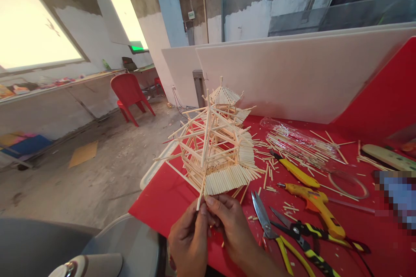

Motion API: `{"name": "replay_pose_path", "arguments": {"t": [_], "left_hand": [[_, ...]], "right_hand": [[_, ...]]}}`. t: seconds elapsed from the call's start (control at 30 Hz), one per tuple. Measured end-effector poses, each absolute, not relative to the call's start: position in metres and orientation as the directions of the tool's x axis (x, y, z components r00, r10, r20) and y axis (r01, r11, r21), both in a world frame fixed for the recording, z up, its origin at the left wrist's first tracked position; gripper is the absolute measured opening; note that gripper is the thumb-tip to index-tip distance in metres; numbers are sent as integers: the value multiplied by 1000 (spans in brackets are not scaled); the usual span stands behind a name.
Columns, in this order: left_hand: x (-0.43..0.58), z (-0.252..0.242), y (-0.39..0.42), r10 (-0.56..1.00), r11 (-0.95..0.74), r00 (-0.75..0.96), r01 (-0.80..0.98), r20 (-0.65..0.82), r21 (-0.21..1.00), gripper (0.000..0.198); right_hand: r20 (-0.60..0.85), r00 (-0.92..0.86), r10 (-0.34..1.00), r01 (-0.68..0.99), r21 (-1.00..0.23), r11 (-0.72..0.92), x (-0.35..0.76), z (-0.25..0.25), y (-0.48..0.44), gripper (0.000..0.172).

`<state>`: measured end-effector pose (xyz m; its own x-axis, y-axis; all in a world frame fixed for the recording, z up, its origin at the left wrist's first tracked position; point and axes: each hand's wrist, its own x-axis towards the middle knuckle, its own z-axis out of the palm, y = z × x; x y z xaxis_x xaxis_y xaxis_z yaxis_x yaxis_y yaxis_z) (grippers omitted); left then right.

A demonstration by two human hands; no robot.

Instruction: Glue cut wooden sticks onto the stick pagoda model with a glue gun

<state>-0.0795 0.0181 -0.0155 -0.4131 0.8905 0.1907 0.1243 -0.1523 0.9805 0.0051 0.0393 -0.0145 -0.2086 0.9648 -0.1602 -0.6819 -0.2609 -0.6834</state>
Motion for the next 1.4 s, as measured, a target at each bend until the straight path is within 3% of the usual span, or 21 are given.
{"name": "replay_pose_path", "arguments": {"t": [0.23,1.4], "left_hand": [[-81,-19,18,904,-149,-400,41,153,988,26],[-83,-25,18,919,-144,-373,-16,127,990,23]], "right_hand": [[-158,-215,964,-692,-672,-264,4,-15,39,37],[-187,-212,959,-698,-658,-283,8,-16,36,29]]}}
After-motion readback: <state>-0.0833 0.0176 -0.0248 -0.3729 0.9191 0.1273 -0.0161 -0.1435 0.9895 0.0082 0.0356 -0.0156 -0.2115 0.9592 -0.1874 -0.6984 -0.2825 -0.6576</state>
